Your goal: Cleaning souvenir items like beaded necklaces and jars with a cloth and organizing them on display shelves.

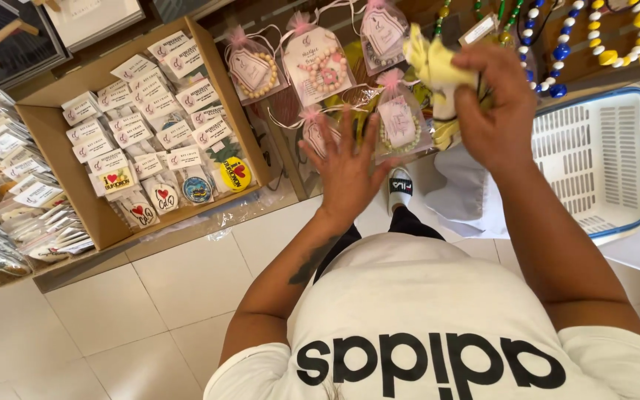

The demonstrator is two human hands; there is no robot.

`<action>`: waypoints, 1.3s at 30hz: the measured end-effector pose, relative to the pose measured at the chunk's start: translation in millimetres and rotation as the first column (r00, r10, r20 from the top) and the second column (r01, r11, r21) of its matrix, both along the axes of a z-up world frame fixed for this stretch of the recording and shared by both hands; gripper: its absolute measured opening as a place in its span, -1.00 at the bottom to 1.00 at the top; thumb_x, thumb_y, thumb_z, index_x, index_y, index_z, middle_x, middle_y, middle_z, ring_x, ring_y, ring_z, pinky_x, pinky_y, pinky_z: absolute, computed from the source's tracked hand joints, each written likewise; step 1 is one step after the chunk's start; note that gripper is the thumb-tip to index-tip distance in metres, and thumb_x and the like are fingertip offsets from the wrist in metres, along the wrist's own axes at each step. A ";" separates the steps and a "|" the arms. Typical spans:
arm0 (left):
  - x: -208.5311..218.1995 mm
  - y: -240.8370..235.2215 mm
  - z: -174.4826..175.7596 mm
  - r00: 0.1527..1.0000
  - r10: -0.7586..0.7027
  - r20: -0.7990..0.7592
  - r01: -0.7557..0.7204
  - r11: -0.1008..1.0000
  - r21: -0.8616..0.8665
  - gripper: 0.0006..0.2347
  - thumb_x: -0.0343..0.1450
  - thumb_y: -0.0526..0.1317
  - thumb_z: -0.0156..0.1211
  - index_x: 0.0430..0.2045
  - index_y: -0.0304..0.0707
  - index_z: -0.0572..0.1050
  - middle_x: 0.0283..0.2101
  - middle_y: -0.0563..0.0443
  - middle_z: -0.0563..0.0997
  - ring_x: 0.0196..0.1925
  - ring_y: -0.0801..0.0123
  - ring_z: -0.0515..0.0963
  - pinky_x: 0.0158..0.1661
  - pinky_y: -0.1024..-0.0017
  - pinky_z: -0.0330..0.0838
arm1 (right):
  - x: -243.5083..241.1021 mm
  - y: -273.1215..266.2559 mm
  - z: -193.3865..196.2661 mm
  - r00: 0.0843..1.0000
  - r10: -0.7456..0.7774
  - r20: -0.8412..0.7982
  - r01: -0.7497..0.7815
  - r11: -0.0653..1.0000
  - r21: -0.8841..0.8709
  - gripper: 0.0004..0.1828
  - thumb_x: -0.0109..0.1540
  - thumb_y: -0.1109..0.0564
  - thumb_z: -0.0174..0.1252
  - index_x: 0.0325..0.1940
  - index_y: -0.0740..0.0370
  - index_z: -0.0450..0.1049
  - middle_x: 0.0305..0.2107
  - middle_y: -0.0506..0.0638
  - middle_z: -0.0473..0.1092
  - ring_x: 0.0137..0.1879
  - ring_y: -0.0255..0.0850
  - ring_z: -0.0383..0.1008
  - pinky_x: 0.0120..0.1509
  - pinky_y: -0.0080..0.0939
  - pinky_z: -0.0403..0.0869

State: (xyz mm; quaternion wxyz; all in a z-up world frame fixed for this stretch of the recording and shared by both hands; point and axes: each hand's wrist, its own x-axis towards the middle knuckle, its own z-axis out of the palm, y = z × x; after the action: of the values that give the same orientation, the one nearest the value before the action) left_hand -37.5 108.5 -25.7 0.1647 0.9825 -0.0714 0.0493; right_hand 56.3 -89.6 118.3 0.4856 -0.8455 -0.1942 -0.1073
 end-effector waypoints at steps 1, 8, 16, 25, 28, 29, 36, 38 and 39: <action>-2.6 3.0 -1.6 1.000 -0.004 -0.003 0.004 1.000 -0.002 -0.23 0.54 0.39 0.01 0.57 0.16 -0.16 0.60 -0.13 -0.50 0.58 -0.31 -0.64 0.25 -0.71 -0.76 | -10.6 -8.8 -22.1 1.000 -0.004 -0.003 0.004 1.000 -0.002 -0.60 0.21 0.59 0.00 0.11 0.50 0.41 0.07 0.26 0.36 0.19 0.09 0.35 0.37 0.01 0.34; -8.3 7.9 -15.2 0.998 -0.056 -0.015 0.056 0.998 0.020 -0.44 0.51 0.23 0.07 0.45 0.39 0.15 0.59 -0.22 -0.06 0.60 -0.38 -0.27 0.26 -0.69 -0.34 | -74.5 -43.6 -80.2 0.924 -0.188 -0.333 0.105 0.962 -0.252 -0.55 0.16 0.35 0.15 0.12 0.16 0.60 -0.03 0.28 0.42 0.13 0.35 0.47 0.20 0.23 0.44; -9.4 1.0 -13.8 0.999 -0.040 -0.010 0.040 0.999 0.012 -0.46 0.55 0.19 0.05 0.47 0.43 0.10 0.61 -0.18 -0.13 0.62 -0.30 -0.31 0.29 -0.64 -0.42 | -69.0 -74.6 -68.7 0.800 -0.263 -0.539 0.035 0.917 -0.396 -0.60 0.16 0.16 0.20 0.09 -0.04 0.62 -0.09 0.24 0.48 0.04 0.32 0.49 0.10 0.24 0.44; -3.0 -15.9 -13.0 0.997 -0.081 -0.018 0.082 0.994 0.073 -0.48 0.53 0.13 0.15 0.42 0.51 0.14 0.60 -0.15 -0.12 0.61 -0.31 -0.35 0.29 -0.64 -0.47 | -56.2 -60.9 -26.2 0.682 -0.116 -0.722 -0.301 0.856 -0.421 -0.55 0.21 0.19 0.13 0.18 0.19 0.60 -0.03 0.44 0.49 0.07 0.46 0.49 0.16 0.38 0.42; -13.4 -11.4 -1.9 0.996 -0.031 -0.080 0.039 0.994 0.099 -0.39 0.54 0.16 0.18 0.48 0.51 0.01 0.62 -0.13 -0.21 0.62 -0.25 -0.41 0.33 -0.59 -0.49 | -59.3 -40.3 6.6 0.566 -0.007 -0.824 -0.367 0.894 -0.259 -0.55 0.15 0.26 0.11 0.11 0.29 0.60 -0.02 0.48 0.50 0.16 0.49 0.45 0.27 0.39 0.37; -17.4 -5.9 -1.4 0.998 0.006 -0.065 -0.001 0.997 0.071 -0.33 0.52 0.13 0.24 0.51 0.46 -0.03 0.62 -0.16 -0.23 0.63 -0.26 -0.41 0.34 -0.60 -0.47 | -60.5 -37.9 2.4 0.651 0.139 -0.747 -0.317 0.943 -0.101 -0.58 0.14 0.31 0.11 0.08 0.35 0.58 -0.05 0.45 0.49 0.15 0.38 0.46 0.27 0.33 0.37; -38.8 29.5 -28.8 0.987 0.108 0.118 -0.088 0.983 -0.159 -0.54 0.58 -0.09 0.10 0.38 -0.19 0.26 0.52 -0.35 0.08 0.59 -0.22 -0.01 0.45 -0.21 -0.06 | -42.8 -7.3 -69.8 0.846 0.227 -0.482 -0.302 0.950 -0.083 -0.57 0.13 0.29 0.14 0.10 0.24 0.59 -0.05 0.27 0.47 0.15 0.28 0.47 0.26 0.21 0.40; -40.0 34.9 -27.9 0.989 0.094 0.116 -0.074 0.984 -0.165 -0.55 0.57 -0.09 0.10 0.38 -0.16 0.28 0.52 -0.31 0.09 0.60 -0.19 0.00 0.46 -0.17 -0.05 | -44.2 -0.4 -63.1 0.859 0.201 -0.470 -0.283 0.953 -0.109 -0.56 0.14 0.30 0.14 0.10 0.19 0.60 -0.06 0.24 0.47 0.16 0.24 0.47 0.26 0.17 0.40; -40.7 37.7 -27.8 0.991 0.066 0.116 -0.045 0.984 -0.172 -0.55 0.57 -0.09 0.11 0.37 -0.14 0.29 0.53 -0.28 0.10 0.60 -0.16 0.01 0.47 -0.14 -0.04 | -45.0 3.2 -60.0 0.876 0.163 -0.454 -0.249 0.959 -0.136 -0.55 0.15 0.30 0.14 0.11 0.15 0.61 -0.06 0.20 0.46 0.17 0.20 0.48 0.26 0.13 0.40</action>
State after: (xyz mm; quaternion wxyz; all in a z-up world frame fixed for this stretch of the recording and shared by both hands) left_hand -78.2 146.2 -53.5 0.2413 0.9618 -0.0493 0.1195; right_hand 11.3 -86.4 58.3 0.4425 -0.8646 -0.1785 0.1574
